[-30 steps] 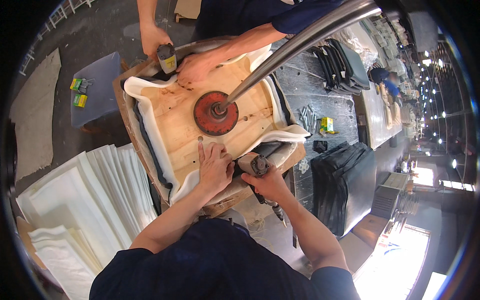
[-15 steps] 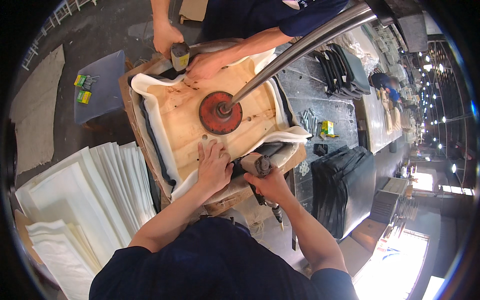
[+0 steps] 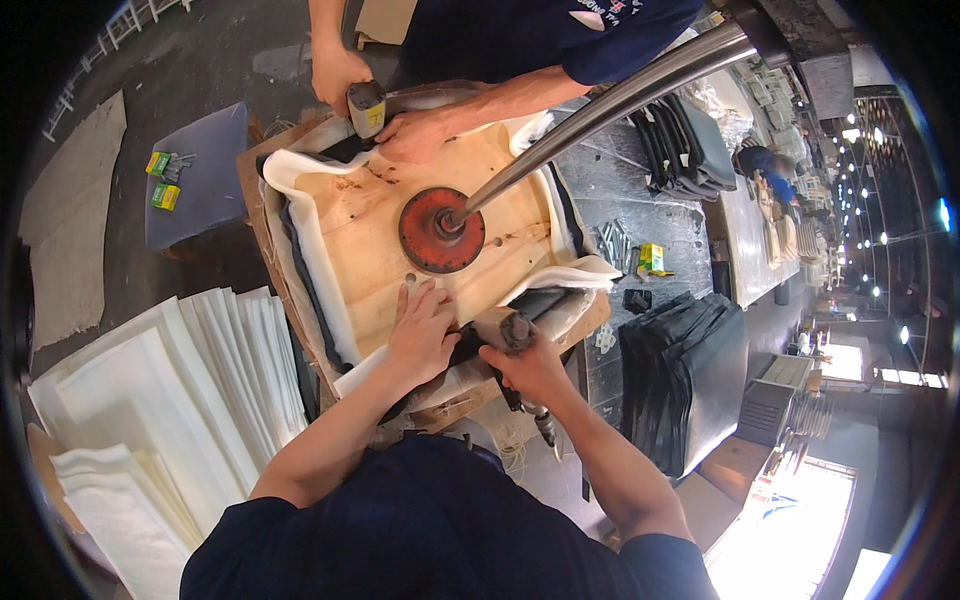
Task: The person places white foam sheets onto a wooden chair seat base, then uses a pneumatic staple gun to attach the foam to the underside of the seat. A coworker assists by holding the seat and later placing a black upholstered cover over the foam. The process is repeated for multiple seats.
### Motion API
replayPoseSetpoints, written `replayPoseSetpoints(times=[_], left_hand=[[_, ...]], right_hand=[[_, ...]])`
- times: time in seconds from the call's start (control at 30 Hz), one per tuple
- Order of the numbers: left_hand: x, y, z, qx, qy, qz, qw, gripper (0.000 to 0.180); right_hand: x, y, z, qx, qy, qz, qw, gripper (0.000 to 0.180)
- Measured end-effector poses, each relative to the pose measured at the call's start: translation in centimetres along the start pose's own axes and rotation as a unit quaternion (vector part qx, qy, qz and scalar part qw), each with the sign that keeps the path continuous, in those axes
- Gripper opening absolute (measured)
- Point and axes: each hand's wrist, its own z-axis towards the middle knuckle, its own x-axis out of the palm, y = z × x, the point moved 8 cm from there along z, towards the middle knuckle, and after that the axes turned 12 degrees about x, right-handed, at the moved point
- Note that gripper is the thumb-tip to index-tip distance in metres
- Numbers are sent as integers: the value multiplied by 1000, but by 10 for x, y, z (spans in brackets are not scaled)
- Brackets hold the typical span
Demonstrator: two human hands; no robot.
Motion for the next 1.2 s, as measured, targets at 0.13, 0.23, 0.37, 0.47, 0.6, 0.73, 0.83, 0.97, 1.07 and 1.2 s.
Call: replayPoseSetpoints(times=[0.13,0.23,0.37,0.47,0.6,0.73,0.83,0.97,1.07,1.2], left_hand=[[-2,1,-1,-24,-6,-17,1000,11],[-2,0,1,-32,-40,-26,998,10],[1,0,-2,-34,-62,-27,997,10],[1,0,-2,-34,-63,-22,997,9],[3,-1,-5,-18,-78,-20,997,7],[-7,9,-12,-22,-63,-14,998,8],[-10,5,-16,-29,-49,-19,998,10],[-10,3,-11,-40,-45,-6,998,9],[-10,2,-11,-50,-52,-5,997,7],[-8,3,-11,-58,-61,-9,996,7]], right_hand=[[2,-14,-8,-31,14,85,996,56],[8,-8,-10,-40,30,62,997,62],[15,-10,-9,-40,36,43,998,64],[17,-10,-7,-39,35,39,998,64],[18,-12,1,-80,-6,-15,997,63],[17,-10,-1,-28,12,4,1000,63],[13,-12,-10,-35,16,73,997,64],[17,-15,-16,-33,29,101,994,67],[24,-11,-20,-55,27,52,997,68],[29,-10,-17,-50,28,22,998,68]])
